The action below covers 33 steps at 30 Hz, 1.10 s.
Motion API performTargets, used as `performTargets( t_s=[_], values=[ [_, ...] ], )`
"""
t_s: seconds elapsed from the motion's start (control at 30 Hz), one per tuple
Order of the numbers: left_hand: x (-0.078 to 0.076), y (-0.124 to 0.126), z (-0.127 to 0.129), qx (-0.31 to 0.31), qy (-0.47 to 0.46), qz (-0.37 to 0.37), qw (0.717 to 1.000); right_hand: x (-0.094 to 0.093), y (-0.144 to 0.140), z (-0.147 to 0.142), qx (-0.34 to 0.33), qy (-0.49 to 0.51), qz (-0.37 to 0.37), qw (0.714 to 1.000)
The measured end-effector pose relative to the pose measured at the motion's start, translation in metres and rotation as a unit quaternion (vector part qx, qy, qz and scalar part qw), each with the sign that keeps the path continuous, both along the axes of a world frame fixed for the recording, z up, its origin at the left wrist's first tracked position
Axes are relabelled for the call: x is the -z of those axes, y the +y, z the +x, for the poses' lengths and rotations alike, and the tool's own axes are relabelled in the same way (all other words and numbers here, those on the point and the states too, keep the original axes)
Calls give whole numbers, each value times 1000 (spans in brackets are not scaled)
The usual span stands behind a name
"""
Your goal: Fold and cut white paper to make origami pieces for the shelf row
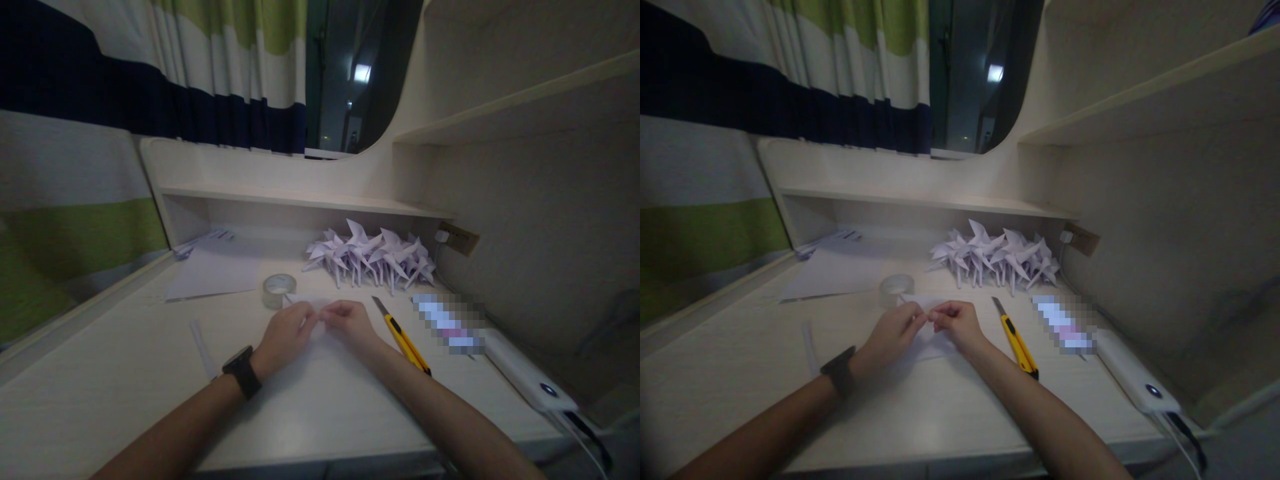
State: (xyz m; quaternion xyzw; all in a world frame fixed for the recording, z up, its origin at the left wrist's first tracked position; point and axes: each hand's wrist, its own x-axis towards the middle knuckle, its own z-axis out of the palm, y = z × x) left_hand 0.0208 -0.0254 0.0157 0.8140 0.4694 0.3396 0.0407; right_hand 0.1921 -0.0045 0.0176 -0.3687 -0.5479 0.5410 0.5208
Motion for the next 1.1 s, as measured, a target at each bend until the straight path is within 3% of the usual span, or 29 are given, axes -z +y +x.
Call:
performTargets(
  t_s=[0.1,0.27,0.43,0.73,0.93,1.1],
  values=[
    [-6,-5,-2,17,7,13,1000,-3,5,4,54,13,-4,998],
    [-7,-18,2,156,89,26,983,-5,15,15,124,8,-11,992],
    [7,-19,12,157,107,-14,982,-2,25,23,141,15,-23,990],
    [6,-17,9,138,162,0,977,0,31,28,104,-38,-11,994],
    [7,-15,11,106,173,-11,979,-12,22,38,-27,-92,-143,985],
    [12,-12,12,98,171,-16,980,-21,20,43,-101,-43,-168,980]
  ],
)
